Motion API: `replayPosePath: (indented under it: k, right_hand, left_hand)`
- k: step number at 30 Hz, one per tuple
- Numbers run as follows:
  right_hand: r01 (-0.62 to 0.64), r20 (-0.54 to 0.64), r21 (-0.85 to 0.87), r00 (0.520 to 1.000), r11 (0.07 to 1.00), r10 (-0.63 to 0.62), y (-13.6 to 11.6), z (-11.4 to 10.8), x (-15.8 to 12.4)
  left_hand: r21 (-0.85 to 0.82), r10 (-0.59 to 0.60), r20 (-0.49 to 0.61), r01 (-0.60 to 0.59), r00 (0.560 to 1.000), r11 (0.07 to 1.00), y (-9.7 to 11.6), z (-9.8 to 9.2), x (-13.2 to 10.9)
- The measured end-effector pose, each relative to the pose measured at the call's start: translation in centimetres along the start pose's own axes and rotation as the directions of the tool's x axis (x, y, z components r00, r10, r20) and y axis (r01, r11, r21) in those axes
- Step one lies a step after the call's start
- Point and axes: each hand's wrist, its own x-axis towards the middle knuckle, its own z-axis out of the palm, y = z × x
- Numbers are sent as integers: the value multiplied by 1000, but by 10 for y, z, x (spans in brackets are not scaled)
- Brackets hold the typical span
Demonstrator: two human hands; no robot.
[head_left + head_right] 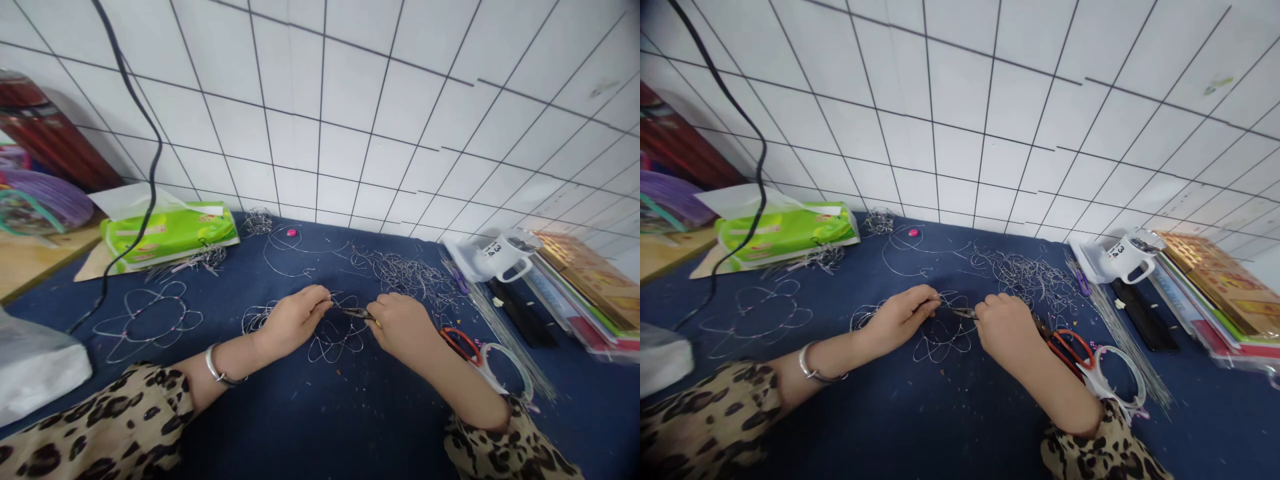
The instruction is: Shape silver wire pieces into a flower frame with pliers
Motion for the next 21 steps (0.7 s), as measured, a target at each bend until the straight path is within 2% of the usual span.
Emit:
replayPosePath:
  k: [5,8,14,21]
  right_hand:
    - [0,2,-10,1000,1000,0,1,1,0]
    - [3,-2,-7,1000,1000,-3,1,1,0]
    - [1,-7,-2,1000,1000,-1,1,1,-1]
    - [-4,-10,9,1000,1000,4,2,2,-1]
  left_hand:
    - [147,59,28,-63,998,987,2,-3,-1]
    - [175,89,48,-97,995,980,2,-3,-1]
    - [124,121,48,-126,991,984,1,-3,-1]
    - [-21,119,36,-119,992,993,4,-7,1]
